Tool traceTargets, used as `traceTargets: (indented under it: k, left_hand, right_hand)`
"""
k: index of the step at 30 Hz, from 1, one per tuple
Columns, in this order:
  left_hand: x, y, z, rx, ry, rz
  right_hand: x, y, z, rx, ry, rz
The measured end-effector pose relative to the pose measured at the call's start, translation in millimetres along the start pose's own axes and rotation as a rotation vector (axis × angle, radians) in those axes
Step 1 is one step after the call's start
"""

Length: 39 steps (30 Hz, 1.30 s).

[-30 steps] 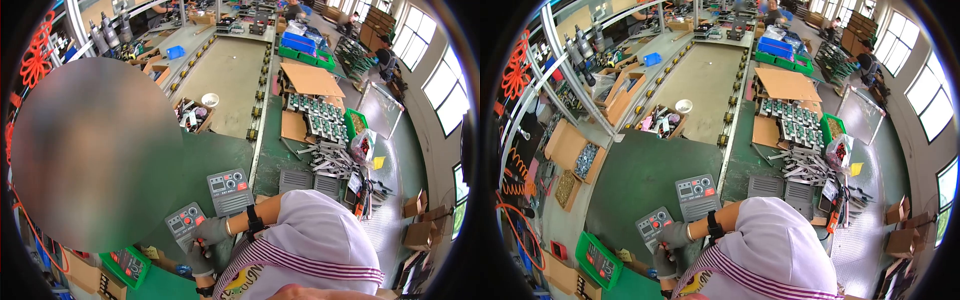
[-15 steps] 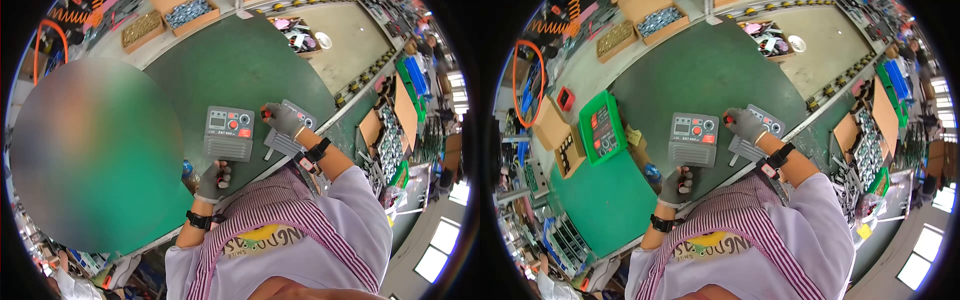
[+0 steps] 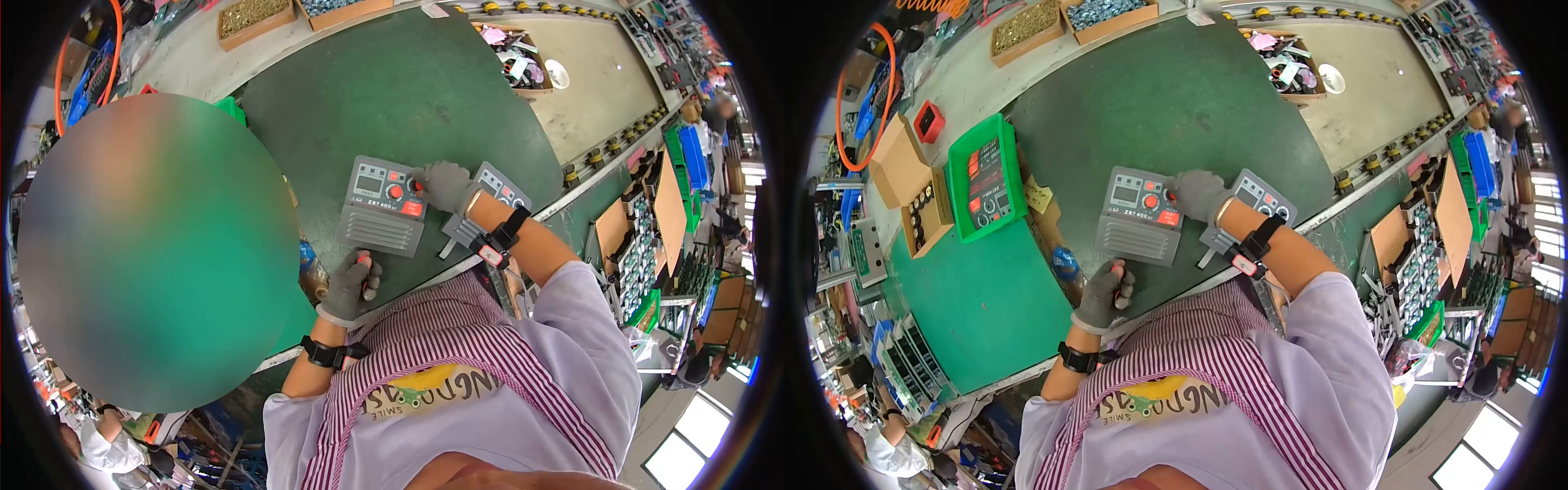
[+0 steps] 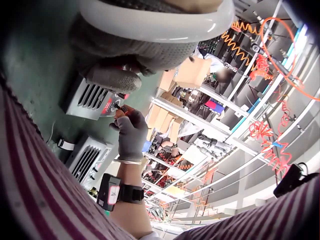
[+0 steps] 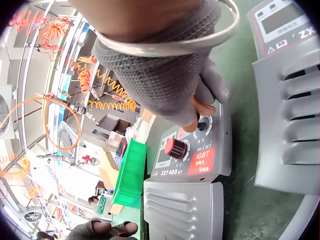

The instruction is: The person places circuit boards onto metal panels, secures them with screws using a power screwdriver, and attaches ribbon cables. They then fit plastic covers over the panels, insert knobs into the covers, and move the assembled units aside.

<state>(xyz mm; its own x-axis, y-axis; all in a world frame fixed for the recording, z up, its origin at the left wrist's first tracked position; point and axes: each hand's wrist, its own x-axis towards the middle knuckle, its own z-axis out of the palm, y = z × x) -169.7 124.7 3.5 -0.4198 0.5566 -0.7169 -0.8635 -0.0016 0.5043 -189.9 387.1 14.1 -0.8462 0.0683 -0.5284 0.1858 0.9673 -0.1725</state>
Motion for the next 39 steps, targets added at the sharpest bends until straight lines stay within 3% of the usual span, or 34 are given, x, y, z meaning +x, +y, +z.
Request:
traceTargets:
  k: [8, 11, 17, 18, 19, 21, 22, 23, 25, 26, 31, 34, 39]
  left_hand:
    - [0.7, 6.5, 1.2, 0.004, -0.021, -0.005]
    - [3.4, 6.4, 3.7, 0.021, -0.010, 0.013]
    - [6.1, 7.0, 3.9, 0.060, -0.030, 0.030]
    - [4.1, 6.8, 5.5, 0.077, -0.030, 0.029]
    - [-16.0, -2.2, -16.7, 0.469, 0.035, 0.123]
    - [-17.5, 28.4, -6.4, 0.380, -0.173, 0.129]
    - [-19.7, 41.2, 1.6, 0.333, -0.276, 0.123]
    - [-39.4, 49.0, 30.3, 0.362, -0.258, 0.385]
    - [-50.6, 54.9, 31.7, 0.530, -0.122, 0.202]
    - [-44.8, 58.2, 24.4, 0.534, -0.186, 0.212]
    - [37.4, 23.6, -38.2, 0.590, -0.431, 0.123]
    - [-3.2, 32.3, -7.9, 0.864, -0.510, 0.362]
    - [41.1, 15.0, -35.2, 1.188, -0.795, 1.304]
  right_hand:
    - [7.6, -0.6, 5.3, 0.003, 0.041, -0.070]
    - [15.0, -1.1, 13.9, -0.016, 0.034, -0.012]
    - [23.3, -5.4, 11.4, 0.022, -0.144, 0.099]
    - [18.3, -4.1, 9.9, 0.185, -0.124, 0.047]
    - [10.5, -6.7, 8.4, 0.319, 0.006, 0.004]
    - [-30.9, -21.8, -10.9, 0.465, 0.458, -0.109]
    - [-57.6, -36.8, -16.6, 0.484, 0.595, -0.205]
    - [-82.0, -59.8, -17.8, 0.521, 0.642, -0.321]
    - [-109.5, -98.1, -14.9, 0.594, 0.528, -0.538]
    - [-109.2, -102.9, -13.3, 0.644, 0.356, -0.640]
    - [-147.0, -105.9, -5.7, 0.638, 0.431, -0.356]
    - [-150.1, -116.8, 16.4, 0.677, 0.432, -0.277]
    - [-164.2, -121.5, 25.3, 0.721, 0.475, -0.133]
